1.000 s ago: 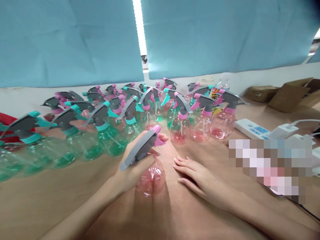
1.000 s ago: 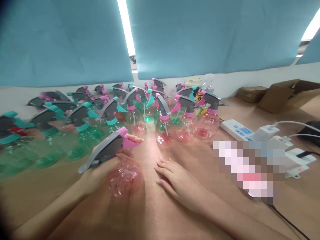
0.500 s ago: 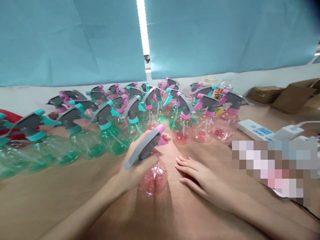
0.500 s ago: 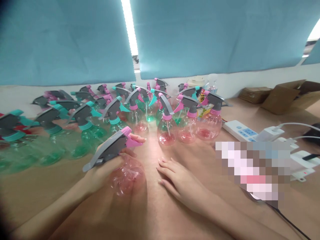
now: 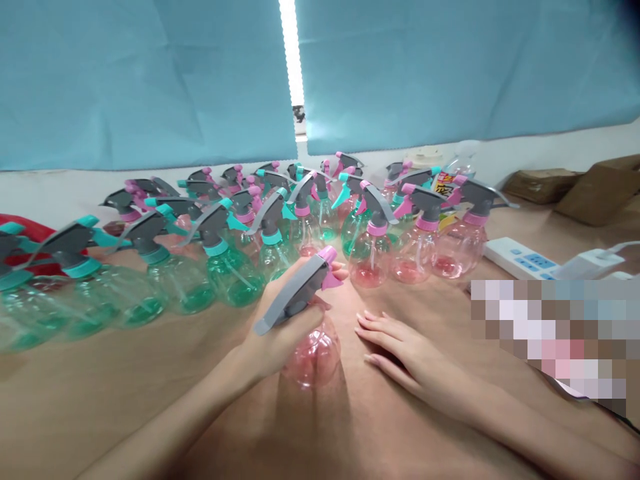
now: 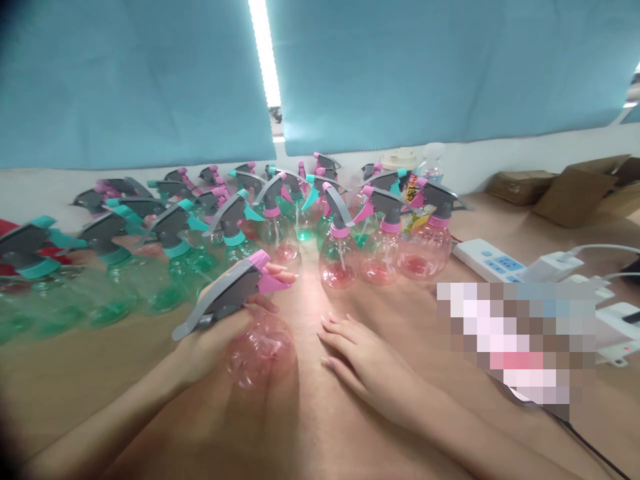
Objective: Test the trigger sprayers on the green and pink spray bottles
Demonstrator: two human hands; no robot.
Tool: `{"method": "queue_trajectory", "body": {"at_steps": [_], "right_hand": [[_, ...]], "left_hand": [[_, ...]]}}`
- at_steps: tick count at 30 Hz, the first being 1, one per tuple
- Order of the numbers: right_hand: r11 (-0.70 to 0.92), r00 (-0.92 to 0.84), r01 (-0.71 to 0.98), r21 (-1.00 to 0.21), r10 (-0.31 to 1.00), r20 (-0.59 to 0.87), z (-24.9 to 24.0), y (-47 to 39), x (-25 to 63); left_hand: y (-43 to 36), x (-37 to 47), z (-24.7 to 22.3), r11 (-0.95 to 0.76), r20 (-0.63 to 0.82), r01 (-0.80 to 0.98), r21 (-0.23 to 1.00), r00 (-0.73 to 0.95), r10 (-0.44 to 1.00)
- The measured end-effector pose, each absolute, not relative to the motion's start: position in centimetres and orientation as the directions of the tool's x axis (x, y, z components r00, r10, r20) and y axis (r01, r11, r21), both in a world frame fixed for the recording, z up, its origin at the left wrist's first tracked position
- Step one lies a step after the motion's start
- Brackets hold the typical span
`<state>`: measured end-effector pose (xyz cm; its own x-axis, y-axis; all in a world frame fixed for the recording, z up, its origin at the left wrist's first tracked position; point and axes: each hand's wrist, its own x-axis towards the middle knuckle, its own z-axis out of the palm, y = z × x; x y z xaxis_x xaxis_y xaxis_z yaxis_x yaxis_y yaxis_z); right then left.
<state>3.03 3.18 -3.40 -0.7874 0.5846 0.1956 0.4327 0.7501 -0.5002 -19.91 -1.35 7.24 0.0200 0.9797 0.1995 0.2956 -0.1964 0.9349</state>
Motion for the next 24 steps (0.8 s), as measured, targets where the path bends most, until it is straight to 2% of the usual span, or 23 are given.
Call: {"method": "queue_trajectory", "body": {"at_steps": [5,12,24], "right_hand": [[0.746,-0.790,0.417,-0.519,0.580,0.200,-3.2,3.2,3.0],[0.743,-0.792,0.421,-0.521,0.580,0.187,-3.2,3.3,3.1],[0.732,-0.785,0.394,-0.556,0.583,0.210,-3.1,3.2,3.1]], "left_hand": [[-1.2,-19.8,7.6,-0.233,0.230,0.258,0.937,0.046,0.972],[-1.3,-19.5,8.1,-0.321,0.327,0.339,0.885,0.041,0.944],[-1.5,-19.8,8.6,-0.295,0.322,0.416,0.860,0.006,0.947]]}}
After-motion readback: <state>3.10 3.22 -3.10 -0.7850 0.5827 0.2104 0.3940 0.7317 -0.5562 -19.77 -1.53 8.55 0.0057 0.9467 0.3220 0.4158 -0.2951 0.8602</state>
